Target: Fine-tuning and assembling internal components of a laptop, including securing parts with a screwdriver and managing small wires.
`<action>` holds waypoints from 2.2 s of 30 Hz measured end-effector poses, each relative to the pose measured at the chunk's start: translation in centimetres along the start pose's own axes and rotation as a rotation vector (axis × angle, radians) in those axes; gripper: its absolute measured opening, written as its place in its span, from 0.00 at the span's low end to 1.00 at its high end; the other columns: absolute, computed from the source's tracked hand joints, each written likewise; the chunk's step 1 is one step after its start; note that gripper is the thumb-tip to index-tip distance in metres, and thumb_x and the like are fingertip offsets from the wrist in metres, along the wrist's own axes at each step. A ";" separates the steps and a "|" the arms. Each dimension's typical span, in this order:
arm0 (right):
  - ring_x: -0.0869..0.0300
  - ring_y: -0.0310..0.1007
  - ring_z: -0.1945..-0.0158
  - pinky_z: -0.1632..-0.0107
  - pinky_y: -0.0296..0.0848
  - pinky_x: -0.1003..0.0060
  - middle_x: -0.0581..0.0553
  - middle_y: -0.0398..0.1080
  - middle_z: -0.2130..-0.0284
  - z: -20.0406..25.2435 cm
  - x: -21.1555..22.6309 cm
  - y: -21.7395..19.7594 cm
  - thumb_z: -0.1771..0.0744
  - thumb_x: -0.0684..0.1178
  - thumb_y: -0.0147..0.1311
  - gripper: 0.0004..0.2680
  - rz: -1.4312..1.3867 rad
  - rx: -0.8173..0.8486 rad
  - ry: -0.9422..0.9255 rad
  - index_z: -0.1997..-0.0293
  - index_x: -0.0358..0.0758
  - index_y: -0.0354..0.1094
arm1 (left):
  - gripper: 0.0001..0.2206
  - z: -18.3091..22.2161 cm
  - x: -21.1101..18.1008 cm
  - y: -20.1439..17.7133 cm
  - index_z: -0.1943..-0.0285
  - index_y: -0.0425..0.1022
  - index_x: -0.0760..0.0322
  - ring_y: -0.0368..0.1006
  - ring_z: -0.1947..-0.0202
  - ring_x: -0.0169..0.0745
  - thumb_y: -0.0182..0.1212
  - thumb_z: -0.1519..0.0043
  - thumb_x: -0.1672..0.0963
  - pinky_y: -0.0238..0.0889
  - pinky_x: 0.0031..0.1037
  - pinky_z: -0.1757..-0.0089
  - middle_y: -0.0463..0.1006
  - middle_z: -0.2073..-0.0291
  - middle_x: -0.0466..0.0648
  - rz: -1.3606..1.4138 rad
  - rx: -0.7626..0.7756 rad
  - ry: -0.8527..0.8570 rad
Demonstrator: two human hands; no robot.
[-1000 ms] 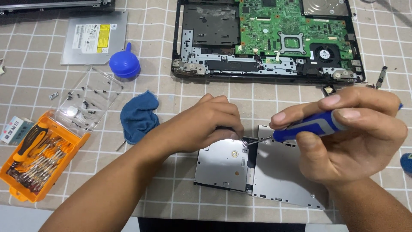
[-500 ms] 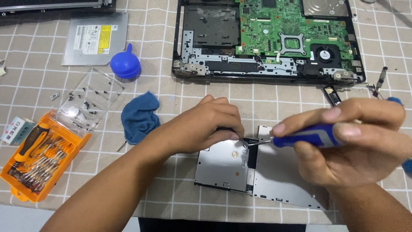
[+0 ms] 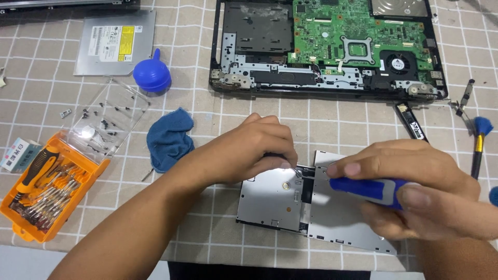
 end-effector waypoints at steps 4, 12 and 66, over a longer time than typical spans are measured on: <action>0.73 0.61 0.97 0.91 0.61 0.85 0.30 0.77 0.68 0.9 -1.0 0.5 0.37 0.43 0.44 0.08 -0.297 -0.096 0.148 0.60 0.28 0.64 | 0.06 0.0 -0.1 -0.1 0.61 0.75 0.53 0.64 0.61 0.39 0.52 0.36 0.54 0.47 0.31 0.60 0.73 0.66 0.38 -0.006 -0.006 0.000; 0.58 0.85 0.66 0.66 0.84 0.75 0.37 0.76 0.67 0.6 0.3 -0.1 0.41 0.41 0.54 0.09 0.071 -0.134 -0.019 0.61 0.31 0.63 | 0.05 0.0 -0.2 -0.3 0.61 0.75 0.54 0.63 0.62 0.38 0.53 0.37 0.55 0.47 0.31 0.59 0.73 0.66 0.38 0.019 -0.008 -0.018; 0.50 0.76 0.54 0.51 0.76 0.56 0.34 0.68 0.55 3.0 5.6 2.8 0.38 0.35 0.59 0.22 0.280 -0.408 -0.192 0.43 0.45 0.49 | 0.07 -0.2 -2.6 -1.2 0.60 0.75 0.56 0.70 0.57 0.40 0.50 0.38 0.55 0.51 0.36 0.52 0.77 0.61 0.41 -0.145 0.119 -0.252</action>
Point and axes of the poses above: each hand's wrist, its own z-axis away from the middle knuckle, its own y-axis out of the palm, x = y × z, the point moved 8 cm from there along -z, towards the middle knuckle
